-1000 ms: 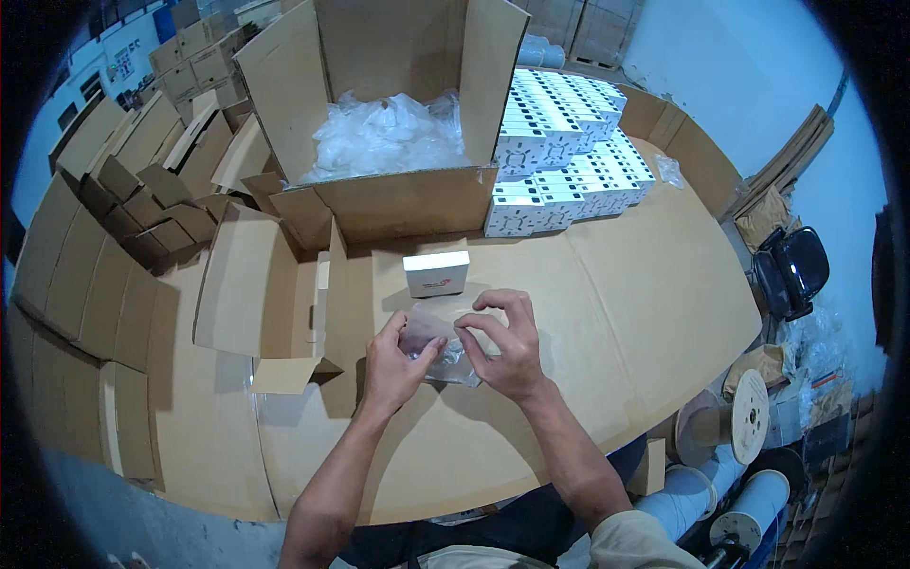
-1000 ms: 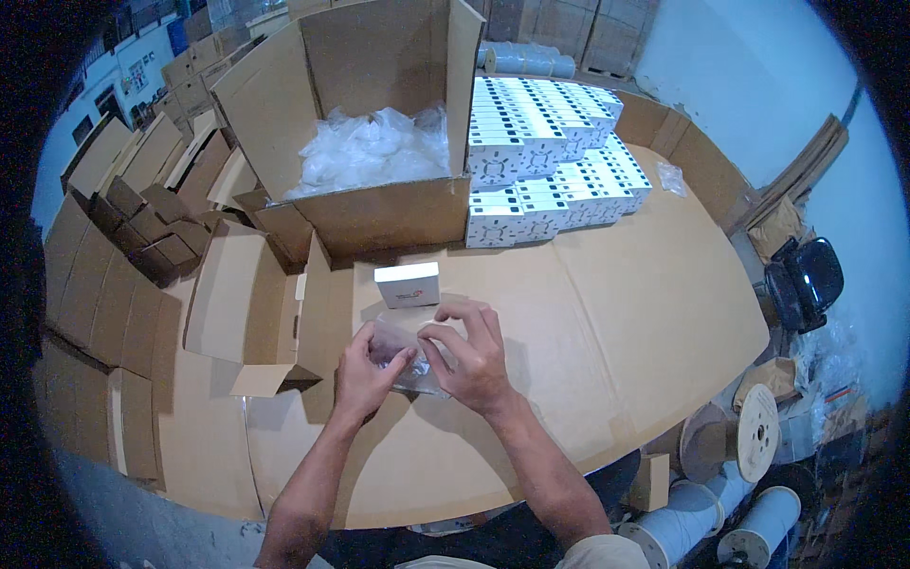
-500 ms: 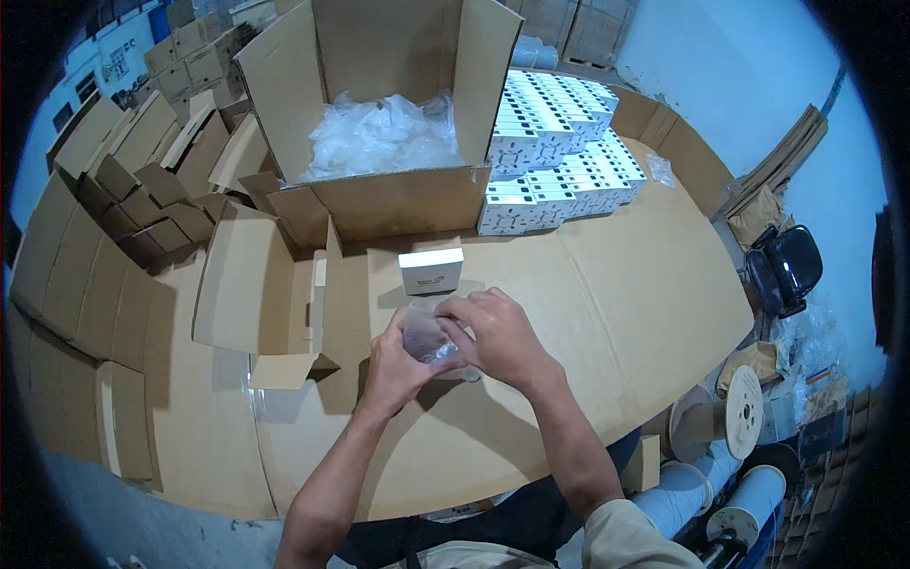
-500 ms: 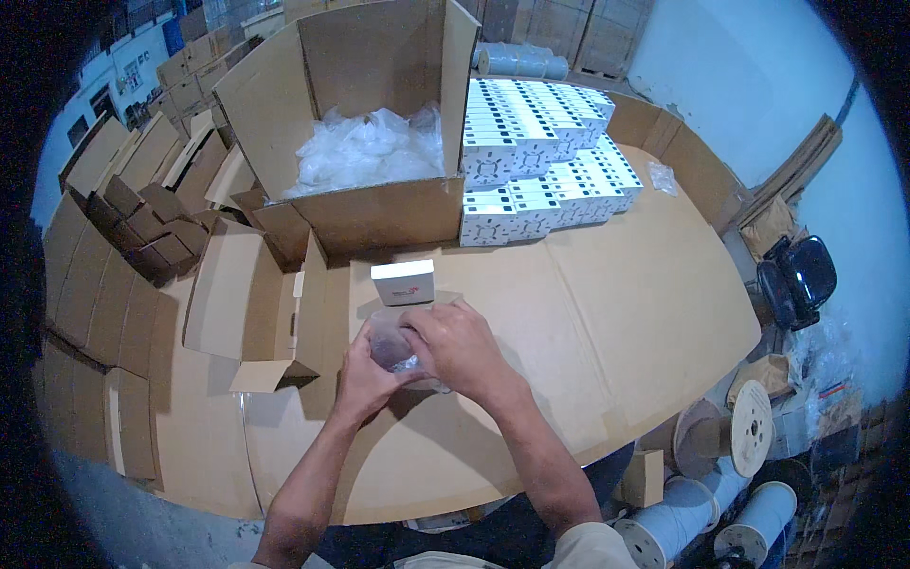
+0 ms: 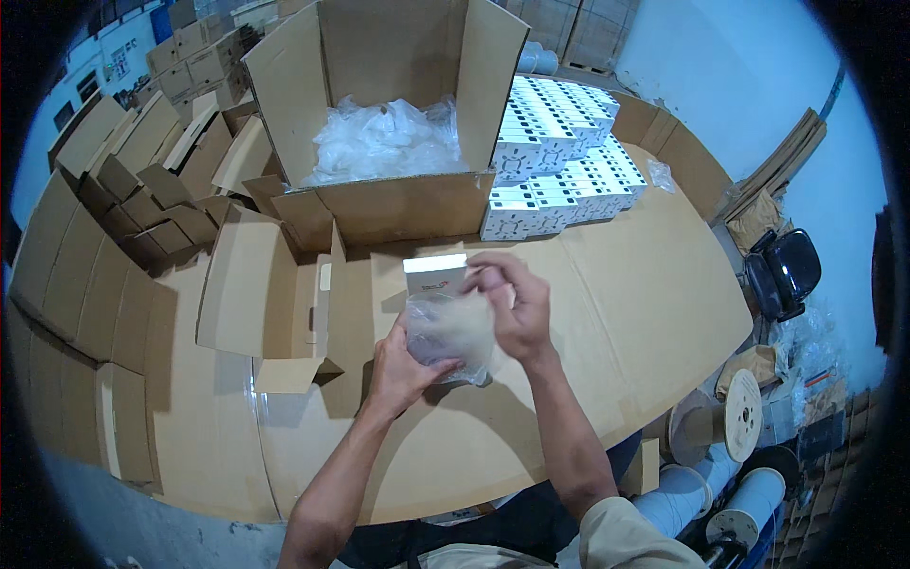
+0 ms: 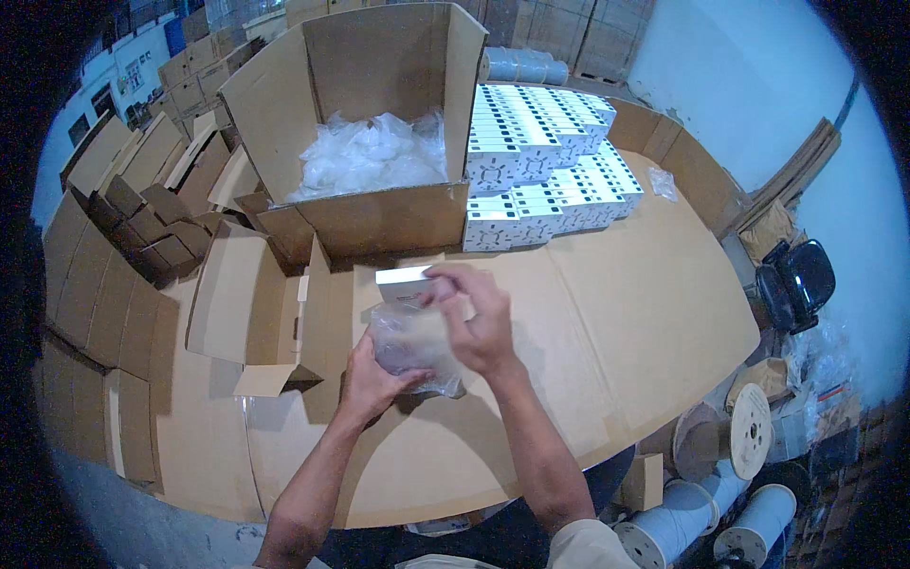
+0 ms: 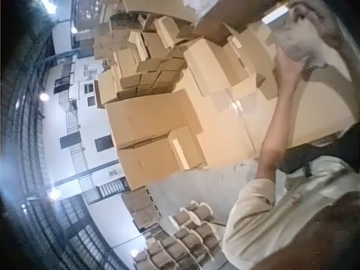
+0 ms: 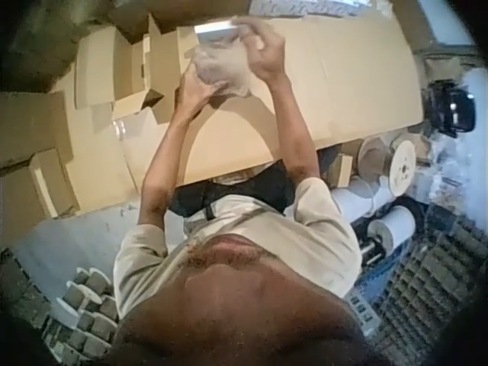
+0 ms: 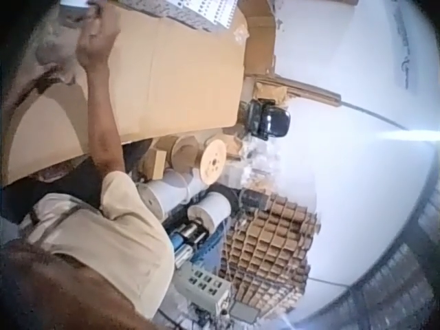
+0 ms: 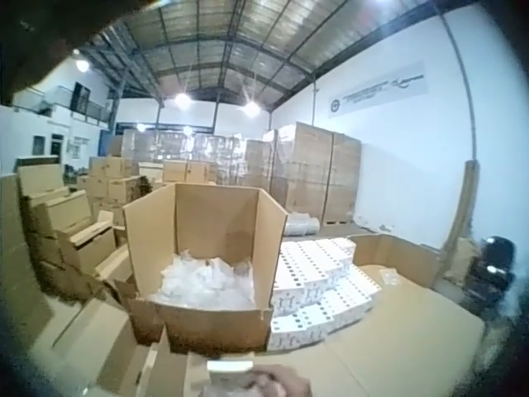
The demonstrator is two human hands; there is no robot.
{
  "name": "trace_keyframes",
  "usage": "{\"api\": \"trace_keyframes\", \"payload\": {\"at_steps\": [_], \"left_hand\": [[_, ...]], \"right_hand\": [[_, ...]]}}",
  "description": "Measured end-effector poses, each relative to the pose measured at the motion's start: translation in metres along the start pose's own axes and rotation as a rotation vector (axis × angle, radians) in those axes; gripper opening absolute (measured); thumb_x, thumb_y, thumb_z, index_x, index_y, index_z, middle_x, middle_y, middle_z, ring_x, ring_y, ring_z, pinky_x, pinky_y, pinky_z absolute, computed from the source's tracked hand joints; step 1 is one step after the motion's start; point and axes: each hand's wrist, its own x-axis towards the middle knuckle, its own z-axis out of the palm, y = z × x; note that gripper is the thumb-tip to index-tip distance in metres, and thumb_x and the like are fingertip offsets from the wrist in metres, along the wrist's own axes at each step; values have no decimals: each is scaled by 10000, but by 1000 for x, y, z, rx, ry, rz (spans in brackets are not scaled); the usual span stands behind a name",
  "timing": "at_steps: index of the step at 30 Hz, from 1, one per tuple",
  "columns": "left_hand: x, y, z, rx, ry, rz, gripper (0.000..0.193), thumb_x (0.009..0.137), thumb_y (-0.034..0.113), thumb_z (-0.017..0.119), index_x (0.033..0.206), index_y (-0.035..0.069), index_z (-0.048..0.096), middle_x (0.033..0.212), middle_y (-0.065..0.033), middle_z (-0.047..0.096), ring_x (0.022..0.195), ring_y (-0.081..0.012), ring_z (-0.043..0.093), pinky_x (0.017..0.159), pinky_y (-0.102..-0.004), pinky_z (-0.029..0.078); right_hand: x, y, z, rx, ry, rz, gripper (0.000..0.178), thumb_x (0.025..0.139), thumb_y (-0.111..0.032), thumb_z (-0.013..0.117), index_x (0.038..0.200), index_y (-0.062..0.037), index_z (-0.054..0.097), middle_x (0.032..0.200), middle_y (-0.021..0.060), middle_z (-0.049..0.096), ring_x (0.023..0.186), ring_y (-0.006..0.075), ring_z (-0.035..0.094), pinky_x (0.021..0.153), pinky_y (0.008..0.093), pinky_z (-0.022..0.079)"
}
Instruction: Packing small white product boxes into clear plastic bags and then into larger cardboard boxes in a warehouse setting.
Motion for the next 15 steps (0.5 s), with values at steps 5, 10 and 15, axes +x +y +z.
{"api": "trace_keyframes", "payload": {"at_steps": [5, 10, 15], "left_hand": [[0, 0, -1, 20, 26, -23, 805, 639, 179, 952, 1313, 11, 544, 1152, -148, 718, 1067, -257, 702, 948, -393, 556], [2, 0, -3, -11, 41, -17, 822, 630, 198, 956, 1316, 14, 541, 1166, -148, 710, 1080, -263, 695, 954, -400, 549], [1, -2, -2, 3, 52, -37, 834, 627, 208, 958, 1319, 17, 534, 1165, -147, 705, 1076, -261, 691, 945, -403, 550]], "right_hand": [[3, 54, -13, 202, 74, 94, 240, 1004, -52, 551, 1215, -32, 661, 1155, 60, 713, 1024, 142, 645, 900, 291, 502], [2, 67, -3, 374, -111, 221, 367, 932, 13, 638, 1294, -45, 646, 1312, 63, 641, 1131, 144, 583, 917, 301, 507], [-4, 81, 11, 415, -167, 340, 361, 887, -15, 716, 1243, -69, 686, 1217, 42, 678, 1075, 142, 612, 905, 313, 523]]}}
